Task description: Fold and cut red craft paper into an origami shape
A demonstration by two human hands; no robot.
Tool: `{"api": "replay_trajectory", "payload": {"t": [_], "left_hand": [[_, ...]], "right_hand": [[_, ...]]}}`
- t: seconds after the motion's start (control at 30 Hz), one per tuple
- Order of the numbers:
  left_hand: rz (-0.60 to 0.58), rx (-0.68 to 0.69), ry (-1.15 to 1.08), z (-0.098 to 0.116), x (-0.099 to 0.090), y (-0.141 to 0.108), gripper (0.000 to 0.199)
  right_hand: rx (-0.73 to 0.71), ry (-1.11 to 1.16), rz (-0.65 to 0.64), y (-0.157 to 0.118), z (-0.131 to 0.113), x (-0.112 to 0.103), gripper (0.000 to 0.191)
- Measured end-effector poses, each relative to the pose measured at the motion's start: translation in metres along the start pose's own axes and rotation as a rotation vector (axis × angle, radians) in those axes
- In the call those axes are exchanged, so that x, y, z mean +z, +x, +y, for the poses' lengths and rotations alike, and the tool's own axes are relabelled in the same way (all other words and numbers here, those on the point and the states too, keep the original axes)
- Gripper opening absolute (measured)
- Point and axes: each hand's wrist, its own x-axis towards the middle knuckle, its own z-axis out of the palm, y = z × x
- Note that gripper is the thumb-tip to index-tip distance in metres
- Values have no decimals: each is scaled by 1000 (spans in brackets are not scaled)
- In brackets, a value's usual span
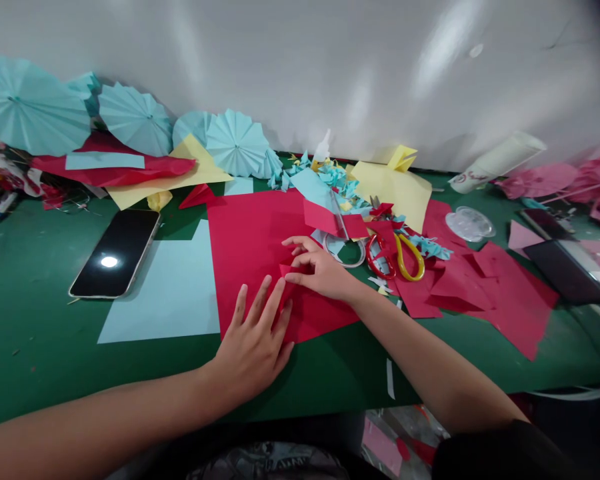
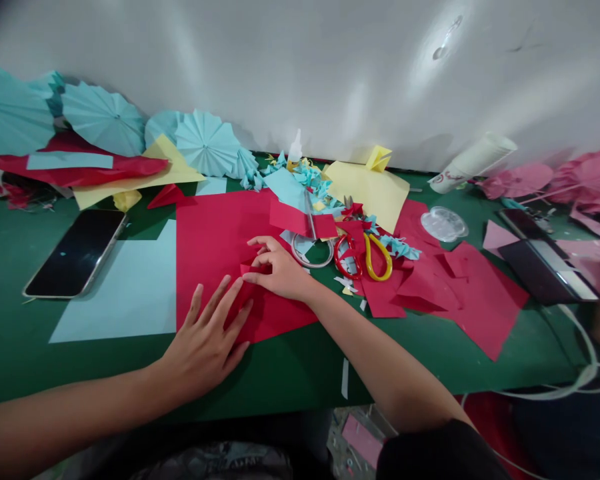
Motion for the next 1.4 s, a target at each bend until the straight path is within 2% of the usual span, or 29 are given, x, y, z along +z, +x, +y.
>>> {"api": "replay_trajectory", "payload": {"t": [0.43, 0.67, 0.9, 1.4], "left_hand": [[-16, 33, 16, 2, 0, -3, 50], [-32, 31, 19, 3, -1, -3, 50], [-24, 16, 20, 4, -1, -4, 51], [-47, -6, 33, 6, -2, -3, 50]], "right_hand": [[-119, -65, 69, -4, 6, 1, 20], [-75, 9, 8, -4, 0, 0, 20], [-32, 21, 51, -2, 1, 4, 31], [-35, 10, 68, -3, 3, 3, 23]]}}
